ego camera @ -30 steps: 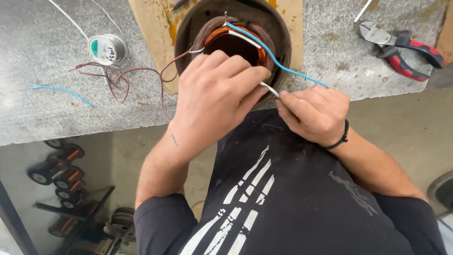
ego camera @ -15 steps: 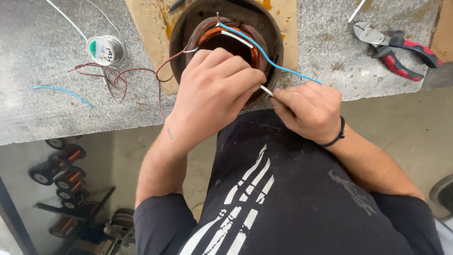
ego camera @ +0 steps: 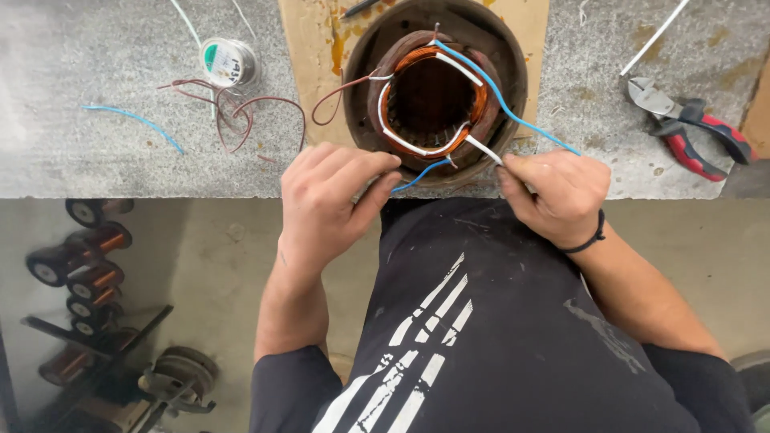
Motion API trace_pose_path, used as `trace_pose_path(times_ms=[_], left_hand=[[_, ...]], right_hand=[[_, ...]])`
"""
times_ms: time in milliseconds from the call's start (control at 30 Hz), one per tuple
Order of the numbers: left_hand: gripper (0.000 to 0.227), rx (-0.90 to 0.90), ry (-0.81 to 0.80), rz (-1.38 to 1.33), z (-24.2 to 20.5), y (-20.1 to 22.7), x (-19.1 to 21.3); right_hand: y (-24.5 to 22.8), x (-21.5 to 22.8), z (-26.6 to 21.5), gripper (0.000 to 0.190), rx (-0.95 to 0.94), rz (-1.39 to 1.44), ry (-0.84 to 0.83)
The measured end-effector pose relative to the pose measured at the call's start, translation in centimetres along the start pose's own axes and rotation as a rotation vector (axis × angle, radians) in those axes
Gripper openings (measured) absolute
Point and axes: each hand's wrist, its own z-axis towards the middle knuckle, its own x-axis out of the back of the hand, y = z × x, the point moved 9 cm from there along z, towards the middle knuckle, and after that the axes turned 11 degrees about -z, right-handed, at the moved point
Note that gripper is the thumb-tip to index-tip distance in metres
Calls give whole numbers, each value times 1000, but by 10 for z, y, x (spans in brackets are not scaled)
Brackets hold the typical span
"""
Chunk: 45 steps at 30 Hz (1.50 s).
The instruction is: The person works on a cylindrical motor stator, stripping insulation from copper wires and connecting them to white and blue wires. They use pliers to cut and strip the wires, then twist and secure the connections by hand.
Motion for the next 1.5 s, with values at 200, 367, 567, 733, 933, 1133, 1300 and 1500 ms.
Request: trace_pose_path(times_ms=[200, 367, 567, 733, 933, 1133, 1300, 1500], left_hand=[[24, 87, 283, 18, -7, -53, 43], [24, 255, 119, 40, -1, -76, 26], [6, 302, 102, -67, -6, -77, 43], [23, 542, -65, -362, -22, -57, 45], [53, 557, -167, -836, -54, -27, 20], [45, 492, -169, -1131, -81, 0, -34], [52, 405, 107, -1111, -103, -8, -41], [46, 385, 436, -478, -108, -23, 24]], right_hand=[[2, 8, 3, 24, -85, 69, -28], [6, 18, -1, 15, -179, -36, -168], [25, 31, -4, 18, -263, -88, -131], [33, 34, -11, 21, -299, -125, -148], [32, 31, -9, 20, -307, -122, -182], [23, 27, -6, 16, -245, -73, -214], [16, 22, -8, 17, -229, -9, -251], [8, 21, -7, 22, -145, 8, -243]])
